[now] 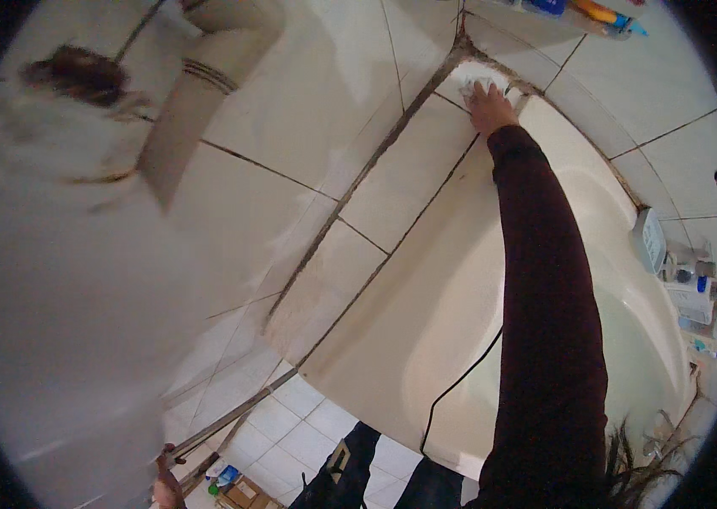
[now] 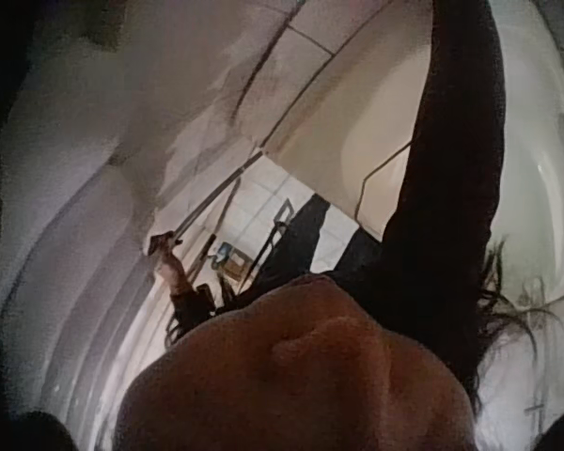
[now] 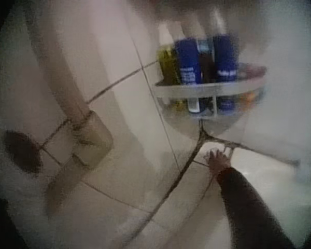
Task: The person cleans the bathroom using a long-handled brush and a cloth. They scrub the bathtub and sink, wipe the tiles and grout around the tub, rinse the brush in the sink, and hang it on a wall rack. They also pick up a pink basin containing bath items.
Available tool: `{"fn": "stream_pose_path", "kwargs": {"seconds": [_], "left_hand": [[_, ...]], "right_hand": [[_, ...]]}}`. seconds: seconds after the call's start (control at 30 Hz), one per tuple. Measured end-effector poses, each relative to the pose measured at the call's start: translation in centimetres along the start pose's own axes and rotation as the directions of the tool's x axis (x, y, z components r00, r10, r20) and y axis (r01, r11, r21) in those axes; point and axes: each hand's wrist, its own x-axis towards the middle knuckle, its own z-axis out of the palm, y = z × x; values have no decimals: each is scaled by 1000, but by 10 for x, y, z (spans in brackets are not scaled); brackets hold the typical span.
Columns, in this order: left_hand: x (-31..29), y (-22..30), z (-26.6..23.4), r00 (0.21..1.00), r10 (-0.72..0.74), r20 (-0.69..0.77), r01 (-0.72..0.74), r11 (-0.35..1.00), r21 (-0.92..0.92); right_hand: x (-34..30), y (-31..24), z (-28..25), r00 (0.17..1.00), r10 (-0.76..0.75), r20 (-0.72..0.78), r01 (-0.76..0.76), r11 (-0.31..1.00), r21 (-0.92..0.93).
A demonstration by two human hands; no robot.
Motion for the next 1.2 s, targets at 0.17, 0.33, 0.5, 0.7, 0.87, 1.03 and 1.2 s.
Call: {"fn": "stream_pose_path", "kwargs": {"seconds": [0.17,0.33,0.5,0.7,0.87,1.03,1.2], "left_hand": [[5,10,14,980,-198,-12,196,976,-100],[4,11,25,965,-177,-195,187,982,33],[2,5,20,958,-242,-152,225,966,-126],[2,-9,8,963,-235,-134,205,957,-203],[-1,-10,12,944,-284,-171,246,946,-213],[2,-15,16,963,-211,-168,159,948,-276],[4,-17,14,980,-150,-128,108,952,-288]], "right_hand": [[-14,-14,-8,975,-202,90,221,904,-367],[-55,-32,-22,952,-255,168,288,933,-216],[-127,-94,-12,926,-345,157,370,912,-178],[-253,-212,-10,939,-343,3,342,936,-83],[-351,-299,-6,932,-327,155,269,914,304],[-384,-335,-37,804,-483,346,286,826,487],[-293,-302,-21,994,-103,-19,92,765,637]]}}
